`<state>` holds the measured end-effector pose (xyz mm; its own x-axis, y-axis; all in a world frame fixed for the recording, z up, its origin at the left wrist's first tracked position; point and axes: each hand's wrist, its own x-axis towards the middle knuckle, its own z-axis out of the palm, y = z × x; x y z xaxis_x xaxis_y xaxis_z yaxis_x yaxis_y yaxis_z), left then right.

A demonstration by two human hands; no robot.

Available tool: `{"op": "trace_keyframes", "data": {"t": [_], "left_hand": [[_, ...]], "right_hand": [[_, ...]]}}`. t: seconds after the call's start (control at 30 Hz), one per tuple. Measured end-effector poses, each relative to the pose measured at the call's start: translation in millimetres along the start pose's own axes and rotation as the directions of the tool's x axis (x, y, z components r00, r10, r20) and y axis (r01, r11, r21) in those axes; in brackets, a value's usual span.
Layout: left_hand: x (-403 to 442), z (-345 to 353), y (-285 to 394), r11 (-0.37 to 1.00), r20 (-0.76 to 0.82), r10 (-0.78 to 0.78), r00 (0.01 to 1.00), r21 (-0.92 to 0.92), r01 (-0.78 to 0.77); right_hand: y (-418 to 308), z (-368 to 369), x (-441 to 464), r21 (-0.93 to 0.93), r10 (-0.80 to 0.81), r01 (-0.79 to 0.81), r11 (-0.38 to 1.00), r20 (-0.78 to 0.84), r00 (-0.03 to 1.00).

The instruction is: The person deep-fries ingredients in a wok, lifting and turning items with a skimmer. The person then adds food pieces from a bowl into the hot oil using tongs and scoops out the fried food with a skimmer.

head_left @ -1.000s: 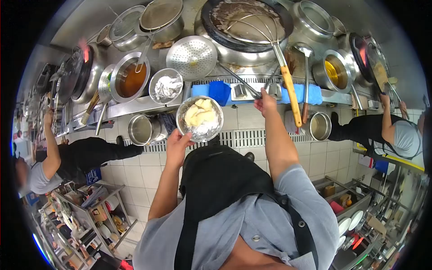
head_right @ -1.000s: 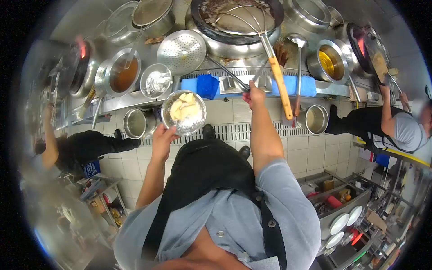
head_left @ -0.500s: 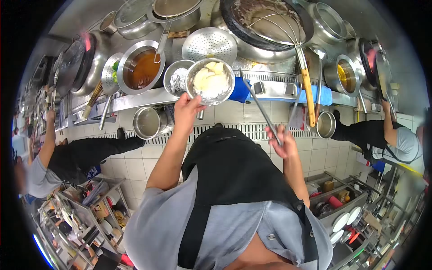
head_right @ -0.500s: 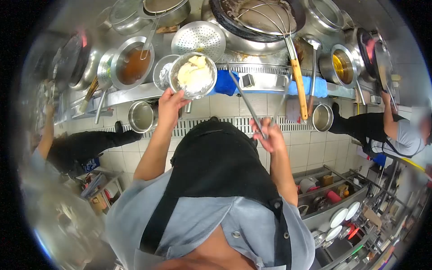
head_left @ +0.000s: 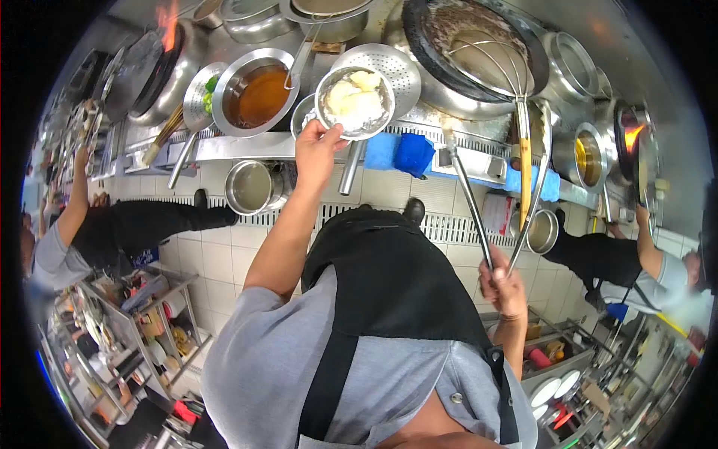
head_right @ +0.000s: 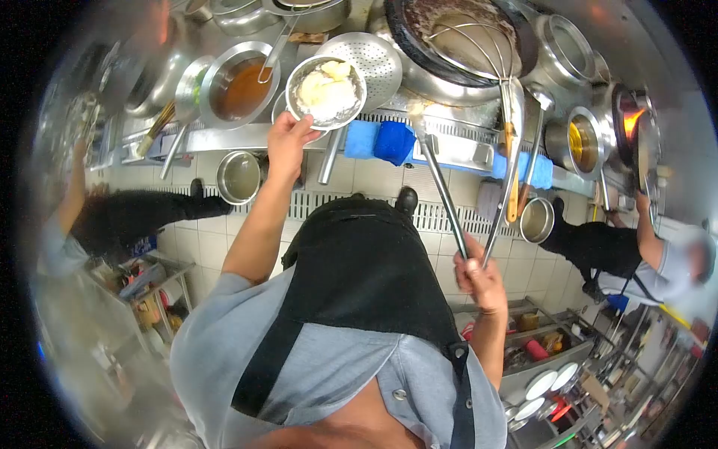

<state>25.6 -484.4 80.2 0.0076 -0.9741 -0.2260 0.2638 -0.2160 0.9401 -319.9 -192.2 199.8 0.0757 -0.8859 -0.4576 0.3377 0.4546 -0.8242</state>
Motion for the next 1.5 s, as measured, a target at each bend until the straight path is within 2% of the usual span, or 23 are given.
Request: {"op": "trace_keyframes", "data": {"t": [0.07, 0.1, 0.13, 0.2, 0.23, 0.27, 0.33, 0.37, 0.47, 0.57, 0.6, 0.7, 0.73, 0.77, 0.83, 0.97, 1.07, 1.17, 1.23, 1.3, 1.33, 1.43, 1.5], "left_hand": [[-2.7, 5.7, 1.5, 1.0, -0.029, 0.021, 0.999, 0.02, -0.02], [-2.1, 8.9, 1.8, 0.999, -0.028, 0.024, 0.999, 0.027, -0.023], [-0.5, 12.4, 1.9, 0.999, -0.027, 0.027, 0.999, 0.034, -0.026], [2.0, 26.6, 5.2, 0.998, -0.031, 0.054, 0.998, 0.042, -0.052], [4.0, 35.6, 8.5, 0.995, -0.036, 0.065, 0.997, 0.072, -0.062], [5.0, 45.0, 11.1, 0.993, -0.044, 0.074, 0.996, 0.099, -0.069], [8.1, 71.8, 11.4, 0.98, -0.095, 0.174, 0.98, 0.116, -0.163], [9.3, 85.4, 12.2, 0.977, -0.111, 0.18, 0.977, 0.137, -0.164], [13.9, 116.3, 21.8, 0.976, -0.141, 0.154, 0.978, 0.175, -0.128], [34.4, 127.8, 19.1, 0.988, -0.146, 0.004, 0.989, -0.15, -0.026], [39.3, 131.4, 17.5, 0.983, -0.151, -0.044, 0.987, -0.181, 0.016], [50.6, 146.2, 4.7, 0.981, -0.17, -0.018, 0.985, -0.194, -0.016], [53.8, 150.9, 5.0, 0.978, -0.183, -0.034, 0.983, -0.209, -0.005], [56.8, 156.3, 4.7, 0.977, -0.193, -0.042, 0.98, -0.211, 0.0], [62.0, 163.7, 5.9, 0.977, -0.221, -0.057, 0.974, -0.215, 0.008], [66.9, 167.4, 1.6, 0.978, -0.259, 0.011, 0.966, -0.197, -0.064], [65.4, 171.0, -3.2, 0.987, -0.316, 0.108, 0.943, -0.076, -0.139], [64.2, 176.9, -0.6, 0.985, -0.324, 0.166, 0.931, 0.004, -0.174], [63.6, 176.0, 1.4, 0.986, -0.306, 0.161, 0.938, 0.003, -0.168], [65.0, 166.8, 4.2, 0.978, -0.292, 0.059, 0.955, -0.172, -0.113], [65.3, 162.2, 5.0, 0.962, -0.276, 0.005, 0.961, -0.26, -0.08], [67.8, 154.9, -0.4, 0.963, -0.263, 0.006, 0.965, -0.259, -0.077], [76.5, 151.9, -6.0, 0.96, -0.227, -0.007, 0.974, -0.274, -0.057]], "right_hand": [[-24.8, -14.5, 13.2, -0.328, -0.08, 0.077, 0.942, 0.006, 0.997], [-41.0, -19.1, 18.3, -0.495, -0.078, 0.039, 0.868, -0.06, 0.995], [-52.6, -19.6, 34.0, -0.734, -0.24, 0.156, 0.661, -0.01, 0.971], [-89.3, -7.1, 63.2, -0.908, -0.341, 0.192, 0.372, 0.059, 0.938], [-111.2, 0.3, 73.6, -0.921, -0.304, 0.144, 0.361, 0.03, 0.952], [-120.5, -7.7, 87.4, -0.952, -0.387, 0.222, 0.211, 0.127, 0.913], [-148.6, -10.7, 107.1, -0.947, -0.357, 0.233, 0.221, 0.144, 0.923], [-153.5, -25.5, 123.3, -0.942, -0.393, 0.325, 0.081, 0.269, 0.879], [-170.9, -40.1, 160.0, -0.941, -0.422, 0.339, -0.021, 0.316, 0.85], [-196.0, -63.1, 183.7, -0.922, -0.373, 0.386, 0.013, 0.354, 0.858], [-208.9, -68.5, 188.6, -0.949, -0.294, 0.316, 0.016, 0.297, 0.908], [-224.1, -114.7, 213.8, -0.857, -0.425, 0.491, 0.16, 0.389, 0.817], [-235.9, -121.6, 215.0, -0.854, -0.351, 0.384, 0.35, 0.26, 0.9], [-246.1, -128.0, 219.3, -0.831, -0.344, 0.364, 0.421, 0.225, 0.912], [-259.8, -145.6, 238.0, -0.886, -0.454, 0.396, 0.24, 0.258, 0.853], [-278.6, -138.3, 252.9, -0.873, -0.409, 0.445, 0.2, 0.338, 0.848], [-277.7, -117.3, 247.1, -0.87, -0.303, 0.452, 0.198, 0.384, 0.872], [-257.9, -84.7, 251.8, -0.875, -0.306, 0.484, 0.025, 0.454, 0.837], [-248.9, -76.3, 255.5, -0.882, -0.302, 0.471, 0.03, 0.441, 0.845], [-246.1, -76.8, 257.2, -0.871, -0.338, 0.491, 0.024, 0.455, 0.824], [-247.1, -83.6, 257.6, -0.886, -0.327, 0.453, 0.096, 0.402, 0.855], [-253.8, -103.9, 258.5, -0.883, -0.379, 0.408, 0.23, 0.305, 0.874], [-262.0, -113.3, 262.3, -0.887, -0.415, 0.39, 0.247, 0.267, 0.87]]}}
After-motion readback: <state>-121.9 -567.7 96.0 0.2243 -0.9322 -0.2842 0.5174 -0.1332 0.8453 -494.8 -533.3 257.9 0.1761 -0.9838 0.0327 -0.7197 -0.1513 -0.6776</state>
